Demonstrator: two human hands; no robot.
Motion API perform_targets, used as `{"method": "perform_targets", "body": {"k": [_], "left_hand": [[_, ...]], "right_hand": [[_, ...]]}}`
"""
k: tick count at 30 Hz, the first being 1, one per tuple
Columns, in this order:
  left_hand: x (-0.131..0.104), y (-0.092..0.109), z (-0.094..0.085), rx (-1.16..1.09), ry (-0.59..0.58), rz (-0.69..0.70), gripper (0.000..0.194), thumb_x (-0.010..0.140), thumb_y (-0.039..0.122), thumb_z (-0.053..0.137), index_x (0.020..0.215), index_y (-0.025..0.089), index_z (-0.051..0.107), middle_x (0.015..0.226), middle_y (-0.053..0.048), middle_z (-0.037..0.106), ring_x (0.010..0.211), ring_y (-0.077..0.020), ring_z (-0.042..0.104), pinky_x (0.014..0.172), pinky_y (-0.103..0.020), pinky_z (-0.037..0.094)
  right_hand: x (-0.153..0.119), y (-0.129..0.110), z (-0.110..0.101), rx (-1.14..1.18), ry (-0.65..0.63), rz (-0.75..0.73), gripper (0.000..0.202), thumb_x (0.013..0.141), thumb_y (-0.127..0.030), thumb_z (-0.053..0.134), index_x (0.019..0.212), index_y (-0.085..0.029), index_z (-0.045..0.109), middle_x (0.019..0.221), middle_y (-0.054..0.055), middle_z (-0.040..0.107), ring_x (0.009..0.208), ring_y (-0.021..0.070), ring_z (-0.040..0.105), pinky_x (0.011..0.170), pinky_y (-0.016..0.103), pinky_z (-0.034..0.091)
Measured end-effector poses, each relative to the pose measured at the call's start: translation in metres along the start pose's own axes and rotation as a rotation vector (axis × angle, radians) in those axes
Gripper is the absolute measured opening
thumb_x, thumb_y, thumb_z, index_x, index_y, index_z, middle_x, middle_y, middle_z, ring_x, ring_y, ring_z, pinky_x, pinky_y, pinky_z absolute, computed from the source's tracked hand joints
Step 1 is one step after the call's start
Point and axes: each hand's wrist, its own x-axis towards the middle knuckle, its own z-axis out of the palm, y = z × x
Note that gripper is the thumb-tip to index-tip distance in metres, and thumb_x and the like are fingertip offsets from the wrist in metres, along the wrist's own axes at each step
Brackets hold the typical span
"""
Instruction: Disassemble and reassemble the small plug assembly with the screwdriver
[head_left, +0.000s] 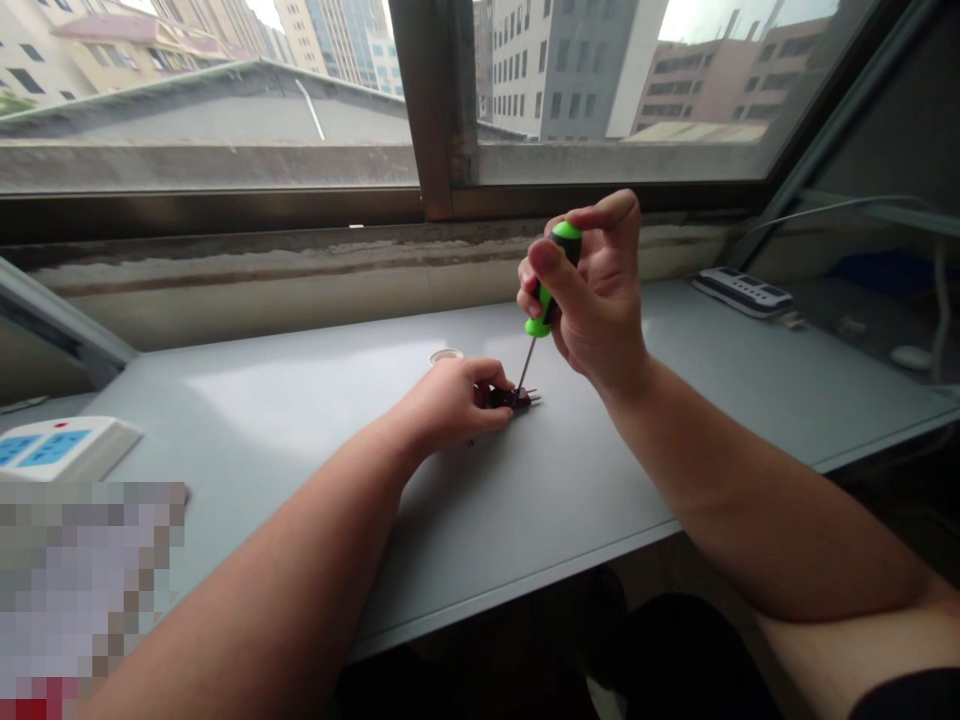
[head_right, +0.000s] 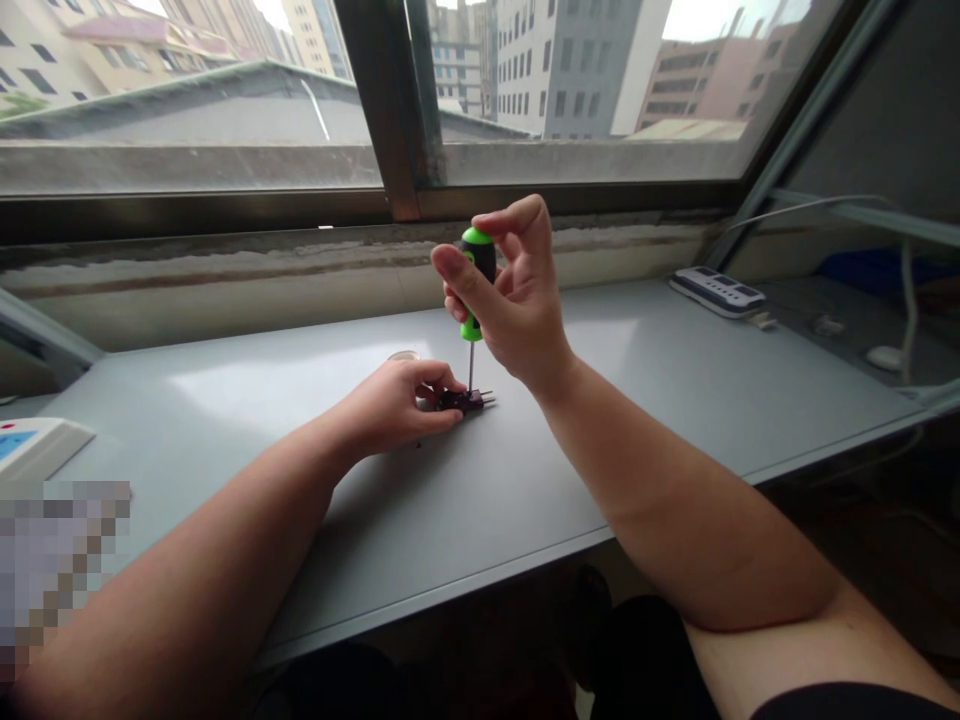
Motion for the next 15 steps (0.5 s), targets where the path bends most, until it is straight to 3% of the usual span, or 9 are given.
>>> {"method": "perform_targets", "body": {"k": [5,9,11,15], "left_hand": [[0.0006,-0.0004,0.0001,0.001,-0.004,0.002,0.024,0.073,0.034,0.076,0.094,0.022,0.076,0.077,-0.002,0.071,0.071,-0.0187,0.064,0.067,-0.031,0.049],[0.0004,0.0004,-0.0007,-0.007,-0.006,0.002,0.024,0.073,0.033,0.076,0.095,0.022,0.076,0.081,-0.002,0.073,0.074,-0.0194,0.065,0.070,-0.031,0.051],[0.0003,0.0011,-0.0014,-0.005,-0.008,0.010,0.024,0.073,0.032,0.076,0.095,0.022,0.077,0.084,-0.003,0.074,0.076,-0.0198,0.066,0.073,-0.032,0.052],[0.0001,0.0018,-0.0019,0.000,-0.012,0.004,0.024,0.073,0.033,0.075,0.095,0.022,0.077,0.082,-0.003,0.074,0.075,-0.0198,0.066,0.073,-0.032,0.052]], "right_hand": [[0.0062,-0.0016,-0.0004,0.118,-0.029,0.083,0.039,0.089,-0.062,0.064,0.108,-0.032,0.046,0.091,-0.001,0.061,0.091,0.0197,0.071,0.073,0.035,0.061],[0.0067,-0.0011,0.0017,0.165,0.052,0.073,0.037,0.093,-0.065,0.056,0.102,-0.030,0.050,0.093,0.001,0.061,0.087,0.0187,0.068,0.059,0.029,0.055],[0.0056,-0.0002,0.0053,0.154,0.088,0.041,0.033,0.092,-0.062,0.061,0.100,-0.031,0.051,0.100,0.002,0.062,0.082,0.0161,0.064,0.054,0.027,0.050],[0.0068,0.0013,0.0086,0.150,0.047,0.024,0.031,0.089,-0.057,0.068,0.102,-0.030,0.057,0.092,0.000,0.063,0.073,0.0143,0.060,0.058,0.028,0.053]]}}
